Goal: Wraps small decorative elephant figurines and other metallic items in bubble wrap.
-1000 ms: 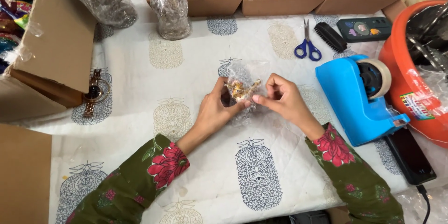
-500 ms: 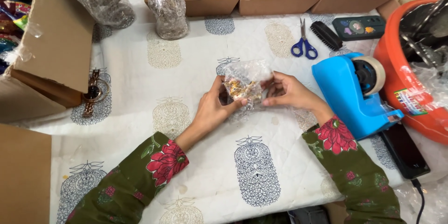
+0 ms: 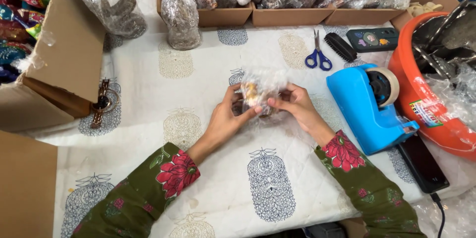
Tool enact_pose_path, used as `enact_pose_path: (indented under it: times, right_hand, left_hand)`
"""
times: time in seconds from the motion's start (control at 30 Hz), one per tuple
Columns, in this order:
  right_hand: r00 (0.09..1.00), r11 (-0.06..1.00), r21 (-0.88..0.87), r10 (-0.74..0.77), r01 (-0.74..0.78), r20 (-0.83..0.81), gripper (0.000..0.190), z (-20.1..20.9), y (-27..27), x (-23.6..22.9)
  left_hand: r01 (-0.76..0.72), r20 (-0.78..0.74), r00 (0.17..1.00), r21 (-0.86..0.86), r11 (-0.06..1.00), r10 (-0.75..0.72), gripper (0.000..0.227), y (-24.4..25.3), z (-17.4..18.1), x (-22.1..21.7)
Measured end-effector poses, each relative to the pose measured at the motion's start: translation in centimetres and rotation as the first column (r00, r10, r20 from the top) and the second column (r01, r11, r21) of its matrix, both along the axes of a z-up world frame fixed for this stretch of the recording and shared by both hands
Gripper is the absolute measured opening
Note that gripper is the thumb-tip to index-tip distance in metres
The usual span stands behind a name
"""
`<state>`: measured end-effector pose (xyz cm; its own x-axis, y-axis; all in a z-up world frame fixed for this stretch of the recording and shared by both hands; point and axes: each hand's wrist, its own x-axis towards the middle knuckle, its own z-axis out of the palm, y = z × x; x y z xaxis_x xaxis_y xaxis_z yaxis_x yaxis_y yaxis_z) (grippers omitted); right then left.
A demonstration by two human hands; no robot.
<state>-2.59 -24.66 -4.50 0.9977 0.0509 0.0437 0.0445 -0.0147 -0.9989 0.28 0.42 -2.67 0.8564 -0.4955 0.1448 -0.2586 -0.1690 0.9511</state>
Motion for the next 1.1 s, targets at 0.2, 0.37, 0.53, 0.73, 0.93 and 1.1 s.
enact_pose_path:
  times: [0.2,0.37,0.53,0.73,0.93,1.1]
  right_hand:
    - [0.981,0.923,0.340,-0.143,0.179,-0.130,0.028,0.1,-0.5,0.9]
    - [0.981,0.810,0.556,-0.120,0.185,-0.151,0.020,-1.0,-2.0,1.5]
    - [0.966,0.776,0.577,-0.179,0.254,-0.184,0.020,-0.8,-1.9,1.3]
    - [0.949,0.697,0.646,-0.196,0.313,-0.247,0.026,-0.4,-2.8,1.7]
    - [0.989,0.953,0.280,-0.082,0.114,-0.123,0.031,-0.8,-1.0,1.3]
    - [0.998,0.998,0.032,-0.054,0.055,-0.028,0.033,0.0,0.4,0.2]
  left_hand:
    - [0.006,0.036,0.999,-0.034,0.999,-0.005,0.093,-0.2,1.2,-0.3]
    - [-0.021,-0.112,0.994,-0.093,0.995,0.010,0.056,-0.7,-1.2,0.6]
    - [-0.037,-0.059,0.998,-0.127,0.991,0.030,0.053,-0.4,-0.2,0.2]
    - [-0.121,0.935,0.255,0.284,0.951,-0.247,0.062,4.1,4.5,2.3]
    - [-0.201,0.943,0.307,0.199,0.959,-0.132,0.056,2.5,0.9,2.6]
    - [0.020,0.919,0.234,0.321,0.947,-0.316,0.051,3.5,1.9,1.1]
